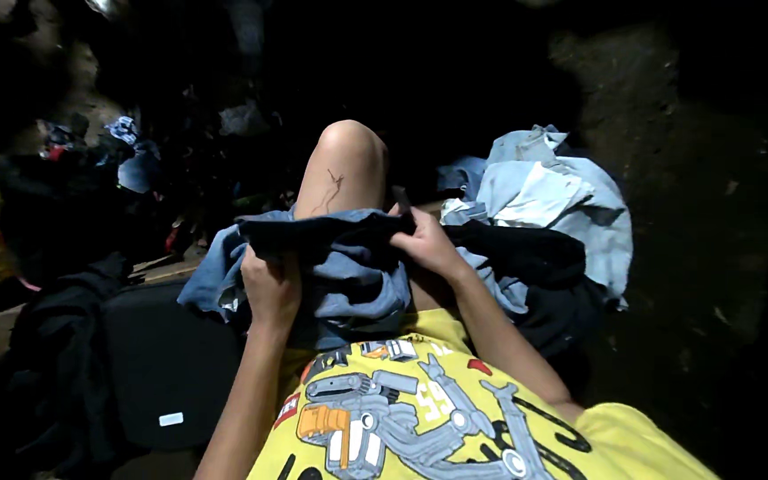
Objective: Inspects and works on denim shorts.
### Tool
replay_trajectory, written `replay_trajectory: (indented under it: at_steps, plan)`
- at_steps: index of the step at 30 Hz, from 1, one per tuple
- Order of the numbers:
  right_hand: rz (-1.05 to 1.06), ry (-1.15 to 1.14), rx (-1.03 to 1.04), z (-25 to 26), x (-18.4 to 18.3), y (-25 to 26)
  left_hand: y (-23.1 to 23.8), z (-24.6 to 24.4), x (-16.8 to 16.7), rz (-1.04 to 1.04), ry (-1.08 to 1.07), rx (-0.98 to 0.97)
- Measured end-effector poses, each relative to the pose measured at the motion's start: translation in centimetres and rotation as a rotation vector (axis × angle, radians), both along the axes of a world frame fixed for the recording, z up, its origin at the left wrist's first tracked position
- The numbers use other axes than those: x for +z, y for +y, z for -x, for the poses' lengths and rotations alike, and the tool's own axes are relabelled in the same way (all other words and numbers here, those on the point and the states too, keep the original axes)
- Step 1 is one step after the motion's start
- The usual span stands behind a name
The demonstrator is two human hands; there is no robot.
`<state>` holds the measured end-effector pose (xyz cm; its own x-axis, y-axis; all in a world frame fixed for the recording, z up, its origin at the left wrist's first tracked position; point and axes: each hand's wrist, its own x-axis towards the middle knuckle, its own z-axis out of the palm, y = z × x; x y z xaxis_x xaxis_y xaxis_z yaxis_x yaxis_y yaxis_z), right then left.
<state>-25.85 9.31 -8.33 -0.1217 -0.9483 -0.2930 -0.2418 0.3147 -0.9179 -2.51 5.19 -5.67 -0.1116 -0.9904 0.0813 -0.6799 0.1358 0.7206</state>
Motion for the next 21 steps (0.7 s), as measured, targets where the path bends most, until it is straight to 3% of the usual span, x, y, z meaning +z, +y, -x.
replay_trajectory:
  at_steps: [2,5,7,9,11,15,17,21]
  plan:
    - [0.063,-0.123,-0.198,1.4,1.9,-0.3,0.0,1.7,2.7,0.153,0.023,-0.035]
    - [0.306,-0.211,-0.362,4.5,6.0,0.5,0.3,5.2,6.1,0.319,0.331,-0.278]
    - [0.517,-0.151,-0.437,6.2,8.4,-0.1,-0.3,7.2,7.0,0.337,0.472,-0.405]
    - [0.662,-0.060,-0.519,7.2,9.5,-1.5,-1.1,7.4,7.2,0.284,0.470,-0.406]
    - [0.691,0.046,-0.510,7.6,8.8,-2.3,-2.2,5.9,6.8,0.238,0.452,-0.424]
    - [0.665,0.089,-0.290,5.7,6.1,-2.9,-2.9,1.6,5.7,0.191,0.520,-0.390]
    - [0.573,0.127,-0.223,4.4,5.3,-3.2,-2.5,-0.1,5.4,0.037,0.583,-0.330]
    - [0.132,0.198,-0.083,3.7,3.7,-4.2,-1.8,-1.6,4.0,-0.597,0.651,-0.023]
